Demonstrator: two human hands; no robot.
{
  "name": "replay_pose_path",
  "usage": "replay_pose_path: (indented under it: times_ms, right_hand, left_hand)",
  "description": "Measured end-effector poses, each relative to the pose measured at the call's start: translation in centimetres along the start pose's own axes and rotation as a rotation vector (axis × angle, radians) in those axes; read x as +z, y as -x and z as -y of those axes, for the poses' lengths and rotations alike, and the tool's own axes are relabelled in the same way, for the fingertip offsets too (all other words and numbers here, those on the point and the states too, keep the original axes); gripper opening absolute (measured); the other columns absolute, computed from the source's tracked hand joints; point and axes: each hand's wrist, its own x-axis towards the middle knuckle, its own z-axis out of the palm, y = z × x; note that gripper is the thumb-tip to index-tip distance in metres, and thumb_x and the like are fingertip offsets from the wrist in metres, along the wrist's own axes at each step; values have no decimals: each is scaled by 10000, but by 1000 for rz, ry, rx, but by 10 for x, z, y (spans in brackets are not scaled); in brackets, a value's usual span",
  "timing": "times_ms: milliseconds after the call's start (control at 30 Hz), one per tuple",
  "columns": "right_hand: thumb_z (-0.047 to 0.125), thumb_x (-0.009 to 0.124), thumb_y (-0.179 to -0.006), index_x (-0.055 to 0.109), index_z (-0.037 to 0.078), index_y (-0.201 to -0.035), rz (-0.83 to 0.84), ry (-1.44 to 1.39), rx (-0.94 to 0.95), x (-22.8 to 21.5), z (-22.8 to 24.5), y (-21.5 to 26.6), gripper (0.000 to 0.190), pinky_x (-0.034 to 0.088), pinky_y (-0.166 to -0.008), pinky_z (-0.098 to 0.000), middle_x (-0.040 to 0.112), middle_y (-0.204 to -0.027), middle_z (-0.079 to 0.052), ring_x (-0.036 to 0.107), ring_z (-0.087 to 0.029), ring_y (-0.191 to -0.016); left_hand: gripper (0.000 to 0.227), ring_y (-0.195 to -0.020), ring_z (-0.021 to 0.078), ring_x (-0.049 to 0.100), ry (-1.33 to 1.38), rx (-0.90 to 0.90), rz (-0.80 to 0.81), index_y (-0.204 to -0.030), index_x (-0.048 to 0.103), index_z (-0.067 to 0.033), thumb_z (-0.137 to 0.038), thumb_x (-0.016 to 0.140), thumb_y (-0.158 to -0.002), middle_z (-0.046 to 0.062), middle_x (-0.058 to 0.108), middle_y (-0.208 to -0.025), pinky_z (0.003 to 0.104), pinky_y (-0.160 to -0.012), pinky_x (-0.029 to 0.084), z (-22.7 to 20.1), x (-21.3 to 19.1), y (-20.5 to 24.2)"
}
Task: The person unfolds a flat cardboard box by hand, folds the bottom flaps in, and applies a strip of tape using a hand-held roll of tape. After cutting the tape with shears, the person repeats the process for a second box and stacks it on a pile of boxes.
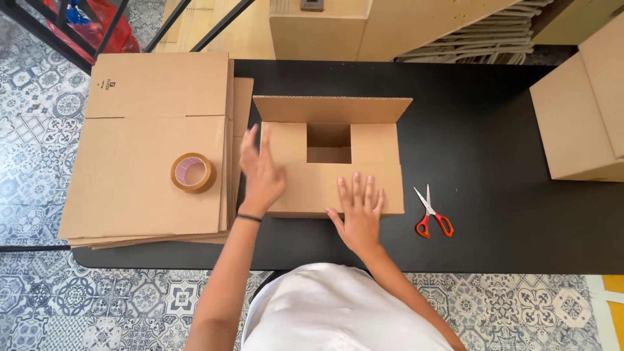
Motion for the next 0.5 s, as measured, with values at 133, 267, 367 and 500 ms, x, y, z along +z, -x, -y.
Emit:
replay_pose_path:
  times_ms: [133,267,367,500]
  right_hand:
    - [552,342,-887,268,193,-1417,55,27,-16,-1,-2,-1,645,118,-992,-606,220,-1461,-167,163,-410,-1334]
    - [586,316,-876,237,210,-1428,48,52,-10,8,-5,-1,672,107,-995,-609,200,-1465,-163,144,-416,-1336]
    - [598,327,-865,247,213,-1423,28,86,-14,13,-7,-1,683,130,-996,-598,234,-1451,-159,183,-408,-1327]
    - [617,344,-845,265,225,-1413,26,75,8,16,-6,3,695,130,-996,-601,253,-1444,-146,208,-386,-1322]
  left_hand:
    - [843,-1393,282,49,-280,312,44,-1451,161,-124,-242,673,-792,119,92,-1508,401,-1114,53,-43,4,-51]
    - [839,-1396,249,80,-376,369,75,-1443,157,-86,-276,658,-797,120,130,-1504,391,-1120,20,-38,41,-80]
    - [654,-1188,193,390,-290,436,-100,-1334,405,-140,-288,622,-736,30,485,-1165,413,-1086,154,-16,75,-68]
    - [434,-1128,222,444,-254,366,61,-1231,481,-128,-230,515,-811,53,500,-1169,388,-990,303,-11,77,-8]
